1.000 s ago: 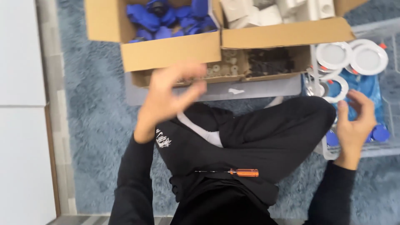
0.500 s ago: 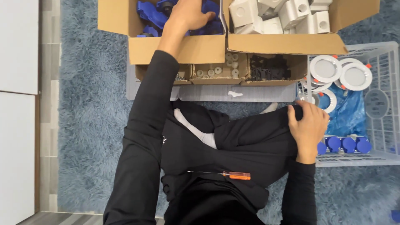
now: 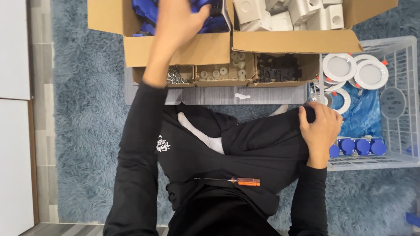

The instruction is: The person is using a screwdriver to service or assemble a small blue and white battery component while sitting on the floor.

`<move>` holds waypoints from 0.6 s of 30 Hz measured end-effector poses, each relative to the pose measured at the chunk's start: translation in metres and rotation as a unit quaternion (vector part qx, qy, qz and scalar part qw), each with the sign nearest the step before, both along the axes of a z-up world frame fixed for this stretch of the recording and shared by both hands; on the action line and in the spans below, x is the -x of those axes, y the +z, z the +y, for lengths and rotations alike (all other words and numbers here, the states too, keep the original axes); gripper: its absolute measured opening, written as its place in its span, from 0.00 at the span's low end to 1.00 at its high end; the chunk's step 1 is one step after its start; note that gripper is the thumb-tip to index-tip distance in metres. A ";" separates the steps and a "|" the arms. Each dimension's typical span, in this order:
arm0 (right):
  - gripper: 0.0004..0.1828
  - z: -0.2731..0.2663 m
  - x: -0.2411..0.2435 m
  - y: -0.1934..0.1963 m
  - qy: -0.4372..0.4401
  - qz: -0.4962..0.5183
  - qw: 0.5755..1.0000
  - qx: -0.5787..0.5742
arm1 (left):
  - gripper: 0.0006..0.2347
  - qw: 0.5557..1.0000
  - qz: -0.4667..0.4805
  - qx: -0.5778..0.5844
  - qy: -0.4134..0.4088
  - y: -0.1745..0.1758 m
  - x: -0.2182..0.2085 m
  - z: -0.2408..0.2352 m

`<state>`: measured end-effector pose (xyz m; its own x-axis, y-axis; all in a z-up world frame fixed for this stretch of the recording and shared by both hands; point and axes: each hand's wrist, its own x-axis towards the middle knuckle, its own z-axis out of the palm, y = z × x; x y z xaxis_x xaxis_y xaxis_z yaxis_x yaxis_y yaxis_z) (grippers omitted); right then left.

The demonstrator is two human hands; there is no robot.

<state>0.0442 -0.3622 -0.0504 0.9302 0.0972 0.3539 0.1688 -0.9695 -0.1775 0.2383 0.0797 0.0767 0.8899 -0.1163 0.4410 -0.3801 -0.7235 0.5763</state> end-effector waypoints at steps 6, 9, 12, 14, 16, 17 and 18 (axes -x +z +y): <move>0.04 0.007 -0.006 0.030 0.043 -0.014 0.979 -0.197 | 0.14 0.991 -0.069 0.091 -0.063 0.071 0.125 -0.010; 0.03 0.019 -0.017 0.062 0.101 -0.072 0.957 -0.262 | 0.13 0.989 -0.063 0.096 -0.094 0.051 0.167 -0.016; 0.02 0.038 -0.032 0.103 0.160 -0.095 0.950 -0.250 | 0.11 0.985 -0.029 0.128 -0.114 0.009 0.196 -0.024; 0.03 0.057 -0.045 0.131 0.187 -0.088 0.947 -0.246 | 0.11 0.980 -0.011 0.152 -0.130 -0.024 0.210 -0.031; 0.03 0.077 -0.061 0.160 0.272 0.065 0.937 -0.208 | 0.10 0.982 -0.029 0.150 -0.108 -0.061 0.220 -0.039; 0.03 0.083 -0.074 0.160 0.271 0.067 0.938 -0.208 | 0.10 0.982 -0.026 0.152 -0.109 -0.076 0.219 -0.043; 0.12 0.088 -0.088 0.159 0.291 0.152 0.931 -0.159 | 0.10 0.983 -0.049 0.136 -0.111 -0.090 0.219 -0.045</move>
